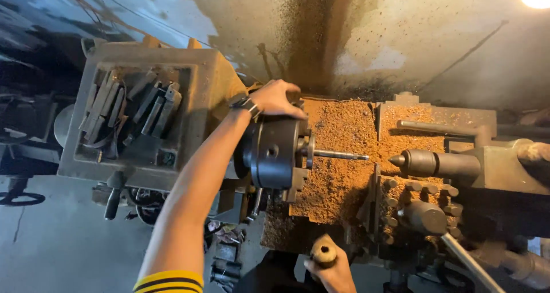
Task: Operating a metal lathe to shape a cylindrical work piece by adjusting the chuck and tool post.
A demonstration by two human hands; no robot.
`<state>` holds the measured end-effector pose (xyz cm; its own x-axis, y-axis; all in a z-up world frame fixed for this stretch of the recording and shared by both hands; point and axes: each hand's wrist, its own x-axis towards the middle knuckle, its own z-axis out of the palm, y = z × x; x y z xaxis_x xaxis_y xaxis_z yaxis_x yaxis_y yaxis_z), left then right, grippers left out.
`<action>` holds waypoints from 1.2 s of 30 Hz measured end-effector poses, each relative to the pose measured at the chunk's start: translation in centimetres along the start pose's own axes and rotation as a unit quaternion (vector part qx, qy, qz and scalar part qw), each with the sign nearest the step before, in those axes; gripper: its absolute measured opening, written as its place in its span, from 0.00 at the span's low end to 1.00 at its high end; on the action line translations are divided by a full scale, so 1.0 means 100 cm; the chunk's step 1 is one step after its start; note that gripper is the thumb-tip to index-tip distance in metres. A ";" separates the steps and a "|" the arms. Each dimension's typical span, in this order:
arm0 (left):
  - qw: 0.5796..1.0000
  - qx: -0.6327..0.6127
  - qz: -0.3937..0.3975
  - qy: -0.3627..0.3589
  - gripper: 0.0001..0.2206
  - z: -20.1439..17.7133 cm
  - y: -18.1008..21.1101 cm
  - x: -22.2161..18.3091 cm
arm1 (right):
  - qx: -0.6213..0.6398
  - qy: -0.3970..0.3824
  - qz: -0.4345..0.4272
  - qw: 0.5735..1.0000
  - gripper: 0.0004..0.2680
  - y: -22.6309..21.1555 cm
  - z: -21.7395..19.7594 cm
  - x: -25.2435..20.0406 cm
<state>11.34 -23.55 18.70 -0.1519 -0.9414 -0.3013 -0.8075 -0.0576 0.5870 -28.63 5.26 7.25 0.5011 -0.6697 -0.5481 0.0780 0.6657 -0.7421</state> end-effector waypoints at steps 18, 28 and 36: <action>0.429 -0.784 -0.156 0.421 0.16 0.339 -0.015 -0.226 | 0.133 -0.109 -0.257 0.951 0.06 -0.224 0.148 -0.005; 0.278 -0.916 0.001 0.291 0.28 0.284 -0.061 -0.131 | -0.392 -0.050 -0.442 0.805 0.05 -0.247 0.235 0.127; 0.271 -0.915 0.056 0.295 0.31 0.294 -0.071 -0.111 | -0.339 -0.081 -0.453 0.821 0.04 -0.270 0.250 0.130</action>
<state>2.00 -2.92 -4.28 0.4360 -0.8295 -0.3491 0.8987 0.4217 0.1206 -2.73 -13.16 29.80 0.6135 -0.7002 0.3651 0.0122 -0.4538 -0.8910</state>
